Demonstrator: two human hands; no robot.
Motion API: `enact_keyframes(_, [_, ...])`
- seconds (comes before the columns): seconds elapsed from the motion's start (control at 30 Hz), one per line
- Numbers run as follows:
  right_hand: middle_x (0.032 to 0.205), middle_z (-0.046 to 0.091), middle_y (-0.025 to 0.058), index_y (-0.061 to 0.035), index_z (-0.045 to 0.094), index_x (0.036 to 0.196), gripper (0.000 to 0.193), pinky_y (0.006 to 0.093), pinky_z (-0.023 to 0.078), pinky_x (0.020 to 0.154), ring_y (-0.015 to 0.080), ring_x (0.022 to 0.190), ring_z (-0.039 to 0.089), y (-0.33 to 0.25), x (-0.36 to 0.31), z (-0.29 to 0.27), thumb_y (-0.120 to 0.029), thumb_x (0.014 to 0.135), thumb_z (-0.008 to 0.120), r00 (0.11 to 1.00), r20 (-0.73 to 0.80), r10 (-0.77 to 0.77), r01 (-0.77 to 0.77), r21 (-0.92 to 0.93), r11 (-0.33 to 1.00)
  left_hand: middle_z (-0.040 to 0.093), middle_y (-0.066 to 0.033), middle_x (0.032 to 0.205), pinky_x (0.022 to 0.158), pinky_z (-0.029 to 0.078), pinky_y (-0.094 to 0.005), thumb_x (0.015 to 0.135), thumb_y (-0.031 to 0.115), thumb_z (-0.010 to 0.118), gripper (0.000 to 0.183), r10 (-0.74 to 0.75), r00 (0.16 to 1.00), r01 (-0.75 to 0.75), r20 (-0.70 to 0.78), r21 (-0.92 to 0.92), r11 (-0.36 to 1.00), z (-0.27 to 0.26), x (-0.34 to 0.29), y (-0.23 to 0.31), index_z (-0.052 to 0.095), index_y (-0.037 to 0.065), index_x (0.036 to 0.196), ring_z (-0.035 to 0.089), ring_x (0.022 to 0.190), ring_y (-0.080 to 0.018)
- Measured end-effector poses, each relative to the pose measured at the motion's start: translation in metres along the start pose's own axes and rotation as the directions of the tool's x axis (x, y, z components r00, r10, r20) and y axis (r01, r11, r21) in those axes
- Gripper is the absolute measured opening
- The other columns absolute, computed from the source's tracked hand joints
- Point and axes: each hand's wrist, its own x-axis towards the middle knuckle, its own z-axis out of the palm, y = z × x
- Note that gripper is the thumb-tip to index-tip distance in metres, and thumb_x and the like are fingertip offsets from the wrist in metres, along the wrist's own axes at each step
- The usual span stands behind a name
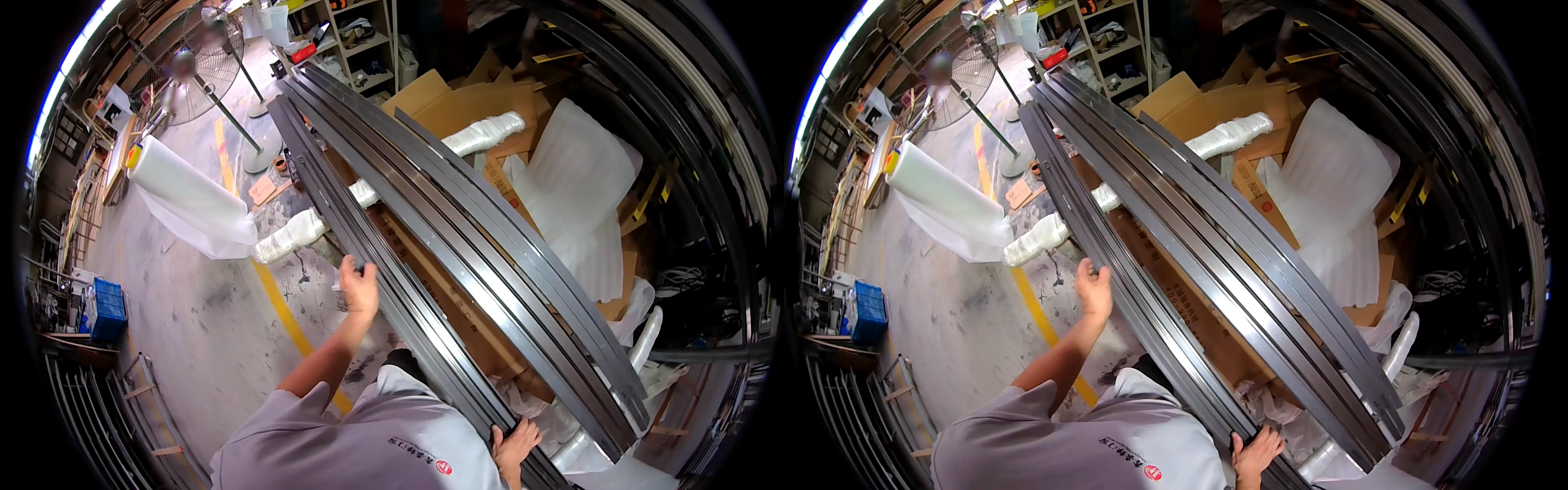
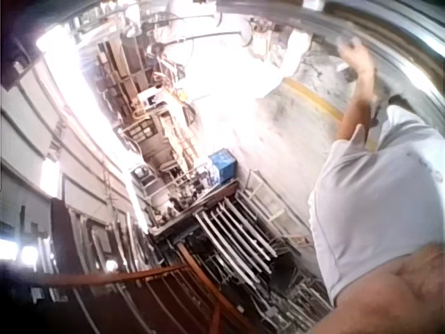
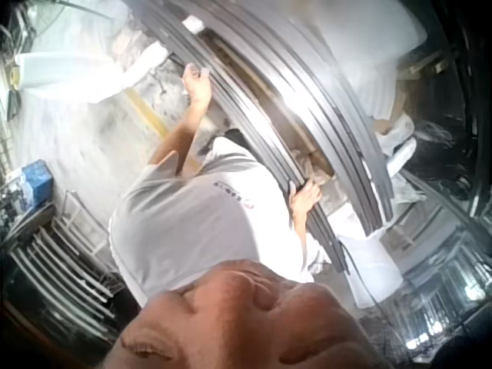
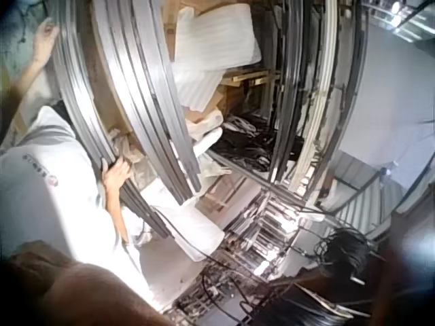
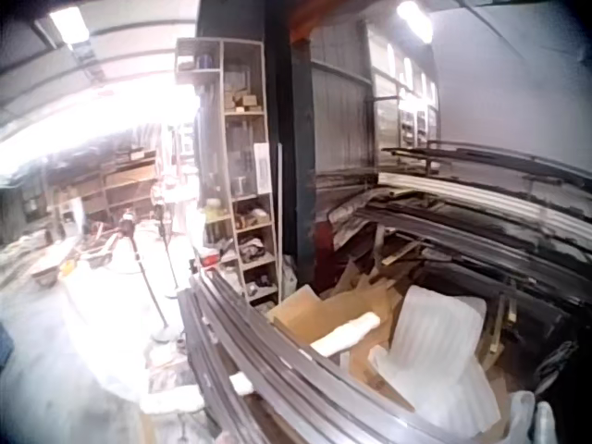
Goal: The person picks up metal parts from a bin, places a plastic spacer onto each one, and puts the prepared parts into a plastic bag.
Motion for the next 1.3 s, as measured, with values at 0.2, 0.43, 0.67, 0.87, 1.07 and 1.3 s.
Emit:
enact_keyframes(0.2, [0.107,0.051,0.0218,0.0054,0.052,0.118,0.08,0.0556,0.028,0.103,0.0421,0.108,0.045,0.006,-0.001,0.009,-0.061,0.077,0.068,0.999,-0.031,-0.04,0.039,-0.016,0.999,0.064,-0.0284,0.088,0.08,0.047,-0.0495,0.083,0.025,0.065,0.034,-0.224,0.973,0.208,0.051,0.221,0.953,-0.016,0.003,0.003,0.059,-0.006,0.096,0.062,0.089,-0.0457])
enact_keyframes(0.43, [0.106,0.054,0.0233,0.0047,0.052,0.12,0.077,0.0541,0.031,0.098,0.0433,0.102,0.047,0.011,-0.001,0.013,-0.058,0.079,0.067,0.997,-0.055,-0.059,0.06,0.022,0.998,0.062,-0.0354,0.087,0.082,0.046,-0.0532,0.087,0.017,0.056,0.027,-0.234,0.952,0.176,0.199,0.269,0.947,-0.007,0.012,-0.027,0.059,-0.01,0.088,0.06,0.092,-0.052])
enact_keyframes(0.67, [0.117,0.057,0.0231,0.0066,0.051,0.119,0.072,0.0545,0.031,0.103,0.0416,0.111,0.05,0.013,0.001,0.012,-0.05,0.079,0.072,0.986,-0.114,-0.12,0.127,0.053,0.99,0.065,-0.0349,0.095,0.087,0.05,-0.0499,0.088,0.015,0.056,0.029,-0.237,0.937,0.133,0.257,0.364,0.922,-0.006,0.016,-0.015,0.063,-0.012,0.094,0.063,0.098,-0.0492])
enact_keyframes(0.87, [0.127,0.053,0.0252,0.0063,0.05,0.122,0.069,0.0559,0.03,0.106,0.0432,0.119,0.047,0.01,-0.027,-0.002,-0.043,0.08,0.074,0.967,-0.141,-0.214,0.229,0.097,0.969,0.066,-0.0335,0.095,0.083,0.051,-0.0499,0.089,0.013,0.057,0.025,-0.279,0.955,0.234,0.096,0.334,0.913,-0.046,0.0,-0.019,0.063,-0.012,0.092,0.065,0.096,-0.0468])
enact_keyframes(1.07, [0.119,0.057,0.0239,0.005,0.051,0.124,0.064,0.0531,0.04,0.098,0.0432,0.111,0.054,-0.003,-0.09,-0.003,-0.037,0.082,0.076,0.965,-0.144,-0.218,0.234,0.109,0.966,0.055,-0.0096,0.074,0.061,0.045,-0.0393,0.091,0.008,0.058,0.018,-0.318,0.946,0.304,0.056,0.179,0.936,-0.099,-0.016,-0.06,0.053,-0.002,0.077,0.053,0.071,-0.0177])
enact_keyframes(1.3, [0.13,0.049,0.027,0.0041,0.041,0.134,0.08,0.0547,0.032,0.106,0.0427,0.124,0.045,0.013,-0.14,0.062,-0.043,0.08,0.075,0.992,0.067,-0.111,0.108,0.044,0.993,0.066,-0.0216,0.081,0.072,0.049,-0.0446,0.087,0.01,0.06,0.017,-0.401,0.912,0.379,0.085,0.197,0.904,-0.128,-0.031,-0.12,0.062,-0.006,0.085,0.065,0.08,-0.0295])
